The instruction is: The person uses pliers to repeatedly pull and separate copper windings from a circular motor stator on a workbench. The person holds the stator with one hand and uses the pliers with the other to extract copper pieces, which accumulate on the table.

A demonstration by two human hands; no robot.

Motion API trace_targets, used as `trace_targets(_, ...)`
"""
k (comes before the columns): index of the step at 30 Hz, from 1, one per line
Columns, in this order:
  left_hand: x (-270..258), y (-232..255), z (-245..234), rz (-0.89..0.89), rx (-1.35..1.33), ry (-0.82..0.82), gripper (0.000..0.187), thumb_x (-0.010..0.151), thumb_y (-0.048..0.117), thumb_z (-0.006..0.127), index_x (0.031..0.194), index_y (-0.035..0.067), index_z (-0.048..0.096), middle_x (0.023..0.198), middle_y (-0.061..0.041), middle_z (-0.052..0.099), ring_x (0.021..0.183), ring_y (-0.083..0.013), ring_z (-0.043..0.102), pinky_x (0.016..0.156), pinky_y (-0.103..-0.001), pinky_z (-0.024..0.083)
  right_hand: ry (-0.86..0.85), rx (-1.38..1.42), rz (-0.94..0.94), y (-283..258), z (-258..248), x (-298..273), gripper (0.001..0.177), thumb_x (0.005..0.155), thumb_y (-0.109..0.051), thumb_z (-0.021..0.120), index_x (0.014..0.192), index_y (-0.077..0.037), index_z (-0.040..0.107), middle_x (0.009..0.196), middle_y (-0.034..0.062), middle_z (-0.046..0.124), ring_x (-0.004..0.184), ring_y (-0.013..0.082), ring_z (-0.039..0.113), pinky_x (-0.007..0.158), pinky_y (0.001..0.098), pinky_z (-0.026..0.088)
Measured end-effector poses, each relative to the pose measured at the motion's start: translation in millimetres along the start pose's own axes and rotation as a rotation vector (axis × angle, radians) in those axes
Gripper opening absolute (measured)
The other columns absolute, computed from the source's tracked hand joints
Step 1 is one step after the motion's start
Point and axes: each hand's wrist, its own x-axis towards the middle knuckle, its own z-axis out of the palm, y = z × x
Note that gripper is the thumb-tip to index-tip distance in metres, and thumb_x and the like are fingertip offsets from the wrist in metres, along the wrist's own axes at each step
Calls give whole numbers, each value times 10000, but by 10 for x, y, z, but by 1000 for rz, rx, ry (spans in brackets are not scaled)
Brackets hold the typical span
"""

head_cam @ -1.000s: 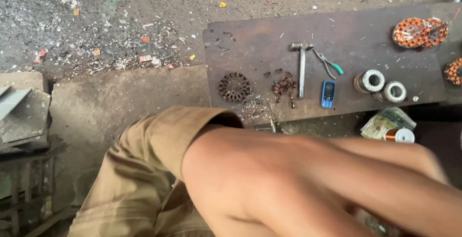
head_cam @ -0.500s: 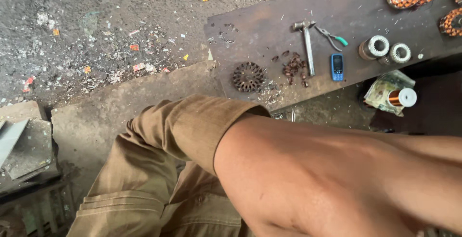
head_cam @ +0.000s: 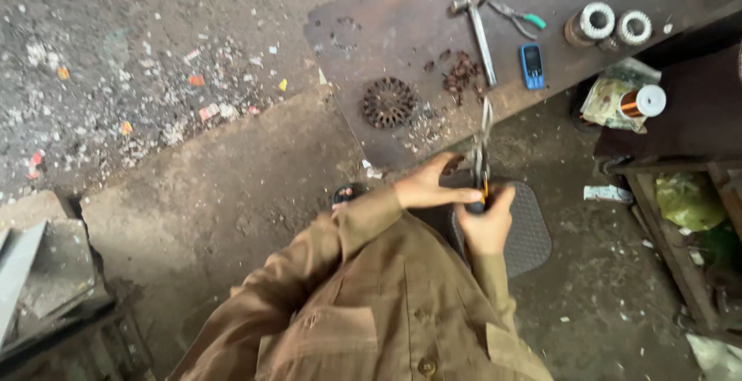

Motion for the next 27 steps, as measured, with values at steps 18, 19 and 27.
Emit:
trace_targets(18, 1005, 231, 449, -50, -4, 579, 532, 739, 434, 890, 968, -6, 697, 808, -72, 696, 727, -122, 632, 694, -300, 557, -177, 149, -165, 246, 40, 1192, 357, 819, -178, 777, 1133, -35, 684, 924, 151, 742, 855, 230, 735, 774, 337, 556)
trace_targets(19, 1016, 204, 367, -90, -12, 499, 553, 714, 455, 889, 980, 2, 714, 866, -106, 726, 779, -156, 664, 736, -313, 568, -188, 211, -200, 307, 108, 1241, 351, 807, -174, 779, 1109, -25, 681, 918, 128, 738, 847, 199, 708, 778, 324, 553)
trace_targets(27, 833, -688, -1005, -257, 953, 334, 1203, 524, 682, 881, 1534, 217, 419, 1658, -181, 141, 1542, -392, 147, 1135, -736, 115, -377, 66, 142, 1003, 417, 920, 435, 815, -382, 864, 1029, -21, 749, 827, 117, 715, 775, 158, 601, 736, 331, 522)
